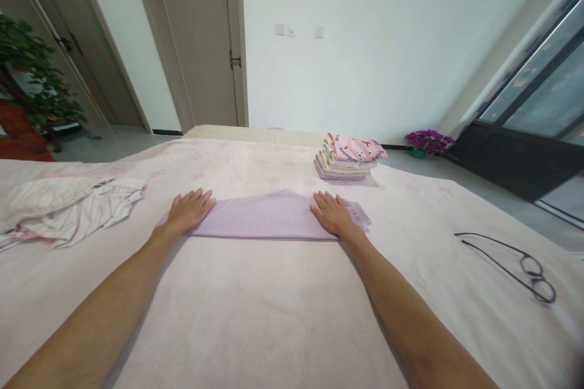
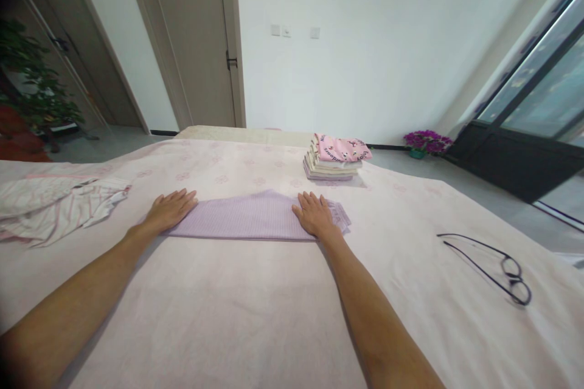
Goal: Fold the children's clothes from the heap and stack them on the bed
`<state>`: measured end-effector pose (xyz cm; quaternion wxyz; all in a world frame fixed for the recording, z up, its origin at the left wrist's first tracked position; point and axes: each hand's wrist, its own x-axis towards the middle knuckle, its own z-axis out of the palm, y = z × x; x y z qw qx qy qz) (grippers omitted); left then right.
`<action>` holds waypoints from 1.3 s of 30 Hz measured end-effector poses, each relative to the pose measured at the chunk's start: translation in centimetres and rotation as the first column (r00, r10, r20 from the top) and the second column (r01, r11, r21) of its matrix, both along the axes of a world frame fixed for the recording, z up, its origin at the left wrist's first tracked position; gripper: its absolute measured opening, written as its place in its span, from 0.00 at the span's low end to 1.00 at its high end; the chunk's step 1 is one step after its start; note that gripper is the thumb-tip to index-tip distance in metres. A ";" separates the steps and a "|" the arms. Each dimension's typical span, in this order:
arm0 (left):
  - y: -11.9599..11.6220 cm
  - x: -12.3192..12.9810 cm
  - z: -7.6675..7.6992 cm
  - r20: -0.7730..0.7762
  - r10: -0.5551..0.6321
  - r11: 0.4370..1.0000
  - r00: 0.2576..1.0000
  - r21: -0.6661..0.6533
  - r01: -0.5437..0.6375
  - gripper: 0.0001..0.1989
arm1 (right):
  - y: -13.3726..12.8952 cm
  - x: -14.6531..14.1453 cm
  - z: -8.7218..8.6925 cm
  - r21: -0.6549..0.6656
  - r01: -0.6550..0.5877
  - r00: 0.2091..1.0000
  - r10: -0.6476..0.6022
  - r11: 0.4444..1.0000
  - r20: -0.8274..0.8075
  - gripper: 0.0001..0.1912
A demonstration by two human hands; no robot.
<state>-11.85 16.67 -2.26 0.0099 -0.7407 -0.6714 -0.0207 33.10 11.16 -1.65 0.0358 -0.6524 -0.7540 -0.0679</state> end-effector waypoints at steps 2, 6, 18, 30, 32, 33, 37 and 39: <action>0.0 -0.5 -0.1 -0.020 0.025 1.000 0.999 0.019 -0.024 0.29 | 0.0 0.0 0.1 -0.008 0.005 1.000 -0.005 1.000 0.004 0.33; -0.1 -0.3 -0.1 -0.009 0.090 0.995 0.996 0.043 -0.090 0.28 | 0.1 -0.6 0.8 -0.026 0.056 0.998 -0.055 0.998 0.026 0.33; 0.2 -0.6 -0.5 0.087 0.195 0.976 0.977 0.078 -0.202 0.26 | -4.5 -8.6 1.0 -0.016 -0.256 0.966 0.255 0.967 -0.037 0.36; -0.3 -0.5 -0.1 0.079 0.218 0.967 0.973 0.116 -0.226 0.25 | -4.1 -0.6 0.8 0.045 -0.046 0.997 0.043 0.998 0.069 0.35; -0.5 -0.3 0.2 0.072 0.206 0.969 0.976 0.120 -0.214 0.24 | -4.2 1.5 0.6 0.070 0.030 0.996 -0.035 0.997 0.077 0.34; -0.6 -0.2 0.3 0.070 0.204 0.970 0.977 0.121 -0.211 0.24 | -4.3 2.4 0.6 0.081 0.057 0.995 -0.064 0.995 0.076 0.34; -0.7 -0.1 0.5 0.063 0.206 0.969 0.977 0.125 -0.212 0.25 | -4.8 4.4 0.5 0.108 0.116 0.990 -0.123 0.987 0.068 0.33; -0.6 -0.1 0.6 0.061 0.197 0.972 0.979 0.120 -0.203 0.25 | -4.9 4.4 0.6 0.108 0.128 0.988 -0.136 0.986 0.068 0.32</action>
